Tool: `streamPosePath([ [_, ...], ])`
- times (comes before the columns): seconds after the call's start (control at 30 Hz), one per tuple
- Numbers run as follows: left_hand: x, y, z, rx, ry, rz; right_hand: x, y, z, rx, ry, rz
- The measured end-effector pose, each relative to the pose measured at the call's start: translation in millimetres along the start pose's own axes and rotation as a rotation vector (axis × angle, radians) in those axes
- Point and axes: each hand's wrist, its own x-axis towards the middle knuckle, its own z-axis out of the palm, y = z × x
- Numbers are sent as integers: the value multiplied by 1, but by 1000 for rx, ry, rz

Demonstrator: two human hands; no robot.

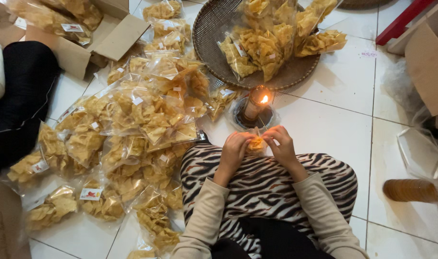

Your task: The person seals plastic bags filled with snacks by holding the open end of each bag over a candle flame and pressing the heated plastic together with their fingers.

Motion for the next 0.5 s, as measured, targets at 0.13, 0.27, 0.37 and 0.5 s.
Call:
streamPosePath([
  [0.13,-2,-6,1,26,73,13,-2,4,1,33,82,43],
  [0.27,-3,-20,1,139,122,-83,-4,19,-4,27,222,134],
  [0.37,-5,-35,7,109,73,-216,-6,44,-2,162,162,376],
  [0.5,-10,-63,17,-210,26,-406,-7,89,5,386,43,693],
])
